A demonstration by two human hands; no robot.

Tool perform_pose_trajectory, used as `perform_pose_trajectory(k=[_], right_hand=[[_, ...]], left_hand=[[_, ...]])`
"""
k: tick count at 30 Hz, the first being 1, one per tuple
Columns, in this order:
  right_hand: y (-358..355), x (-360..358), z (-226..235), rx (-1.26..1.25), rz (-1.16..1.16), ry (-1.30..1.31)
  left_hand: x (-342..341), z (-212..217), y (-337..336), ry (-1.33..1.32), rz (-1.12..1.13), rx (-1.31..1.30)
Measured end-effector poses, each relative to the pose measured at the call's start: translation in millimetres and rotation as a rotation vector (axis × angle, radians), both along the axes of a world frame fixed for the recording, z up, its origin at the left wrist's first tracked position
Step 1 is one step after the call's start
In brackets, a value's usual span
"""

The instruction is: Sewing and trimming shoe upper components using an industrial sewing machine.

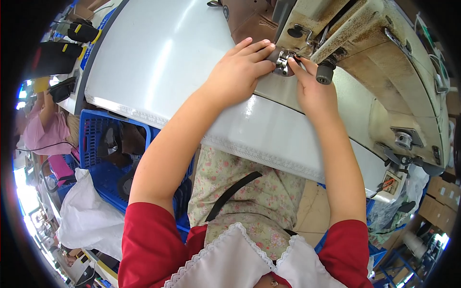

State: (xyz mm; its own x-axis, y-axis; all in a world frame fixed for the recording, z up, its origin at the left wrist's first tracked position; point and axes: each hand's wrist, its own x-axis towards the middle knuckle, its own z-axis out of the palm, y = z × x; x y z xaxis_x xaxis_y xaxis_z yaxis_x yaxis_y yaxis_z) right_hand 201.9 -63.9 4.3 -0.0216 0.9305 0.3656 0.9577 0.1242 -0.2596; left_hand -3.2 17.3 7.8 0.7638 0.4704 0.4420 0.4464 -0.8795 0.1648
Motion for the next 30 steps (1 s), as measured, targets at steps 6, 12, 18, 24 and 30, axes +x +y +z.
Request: perform_pose_trajectory(k=[6, 12, 18, 24, 30], right_hand=[[0.2, 0.0, 0.5, -0.03, -0.031, 0.02], [-0.4, -1.2, 4.6, -0.012, 0.001, 0.029], [-0.2, 6.3, -3.6, -0.001, 0.029, 0.04], [-2.6, 5.0, -5.4, 0.121, 0.07, 0.068], [-2.8, 1.9, 1.1, 0.135, 0.107, 0.079]], left_hand=[[1.2, 0.1, 0.5, -0.006, -0.005, -0.009], [0.9, 1.3, 1.8, -0.012, -0.022, -0.021], [2.7, 3.1, 0.9, -0.036, -0.041, -0.046], [1.4, 3.1, -1.6, -0.048, -0.043, -0.078], [-0.2, 5.6, -1.2, -0.034, -0.04, -0.083]])
